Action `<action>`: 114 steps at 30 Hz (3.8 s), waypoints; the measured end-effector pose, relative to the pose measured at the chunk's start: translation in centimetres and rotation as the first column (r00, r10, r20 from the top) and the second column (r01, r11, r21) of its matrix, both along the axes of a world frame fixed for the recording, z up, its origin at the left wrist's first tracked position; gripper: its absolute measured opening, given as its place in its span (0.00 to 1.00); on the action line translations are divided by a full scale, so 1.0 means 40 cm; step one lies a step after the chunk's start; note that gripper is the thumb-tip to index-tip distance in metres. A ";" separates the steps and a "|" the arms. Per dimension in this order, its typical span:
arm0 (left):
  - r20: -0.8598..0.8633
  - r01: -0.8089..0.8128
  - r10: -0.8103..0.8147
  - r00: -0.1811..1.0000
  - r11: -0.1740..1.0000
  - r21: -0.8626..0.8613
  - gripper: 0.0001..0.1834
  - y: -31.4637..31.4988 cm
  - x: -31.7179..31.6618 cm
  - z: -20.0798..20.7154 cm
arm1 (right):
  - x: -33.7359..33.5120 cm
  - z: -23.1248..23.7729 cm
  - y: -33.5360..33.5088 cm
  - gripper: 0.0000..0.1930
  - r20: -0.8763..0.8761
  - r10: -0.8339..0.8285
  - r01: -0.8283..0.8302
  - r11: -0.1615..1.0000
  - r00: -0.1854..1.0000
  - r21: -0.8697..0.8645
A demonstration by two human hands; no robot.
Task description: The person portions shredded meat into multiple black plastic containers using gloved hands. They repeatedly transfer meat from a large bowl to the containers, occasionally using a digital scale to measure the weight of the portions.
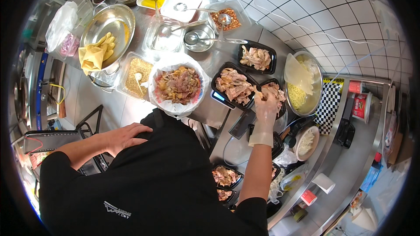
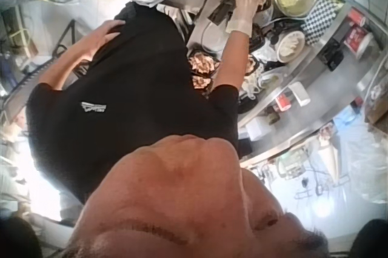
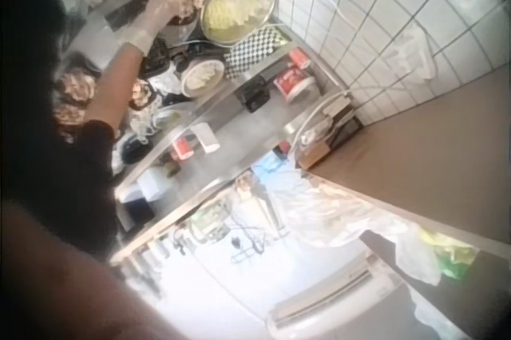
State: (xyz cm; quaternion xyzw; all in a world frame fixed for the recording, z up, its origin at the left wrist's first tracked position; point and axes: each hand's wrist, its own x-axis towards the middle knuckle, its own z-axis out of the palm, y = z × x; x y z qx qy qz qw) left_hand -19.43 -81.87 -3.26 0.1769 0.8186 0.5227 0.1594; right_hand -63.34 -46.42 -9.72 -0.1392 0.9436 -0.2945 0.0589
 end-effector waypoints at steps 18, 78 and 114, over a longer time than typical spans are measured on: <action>-0.005 -0.019 0.019 1.000 1.000 0.008 0.45 0.008 -0.006 0.010 | -0.019 0.106 0.040 0.16 0.441 -0.210 0.480 0.544 0.872 -0.689; 0.083 -0.399 0.395 0.915 0.916 0.034 0.10 0.321 -0.914 -0.168 | 0.126 0.130 -0.057 0.17 0.540 0.009 0.340 0.768 0.841 -0.542; 0.238 -0.136 0.368 0.899 0.750 -0.647 0.20 0.133 -0.987 -0.208 | 0.069 0.067 0.226 0.10 0.487 -0.346 0.593 0.359 0.802 -0.721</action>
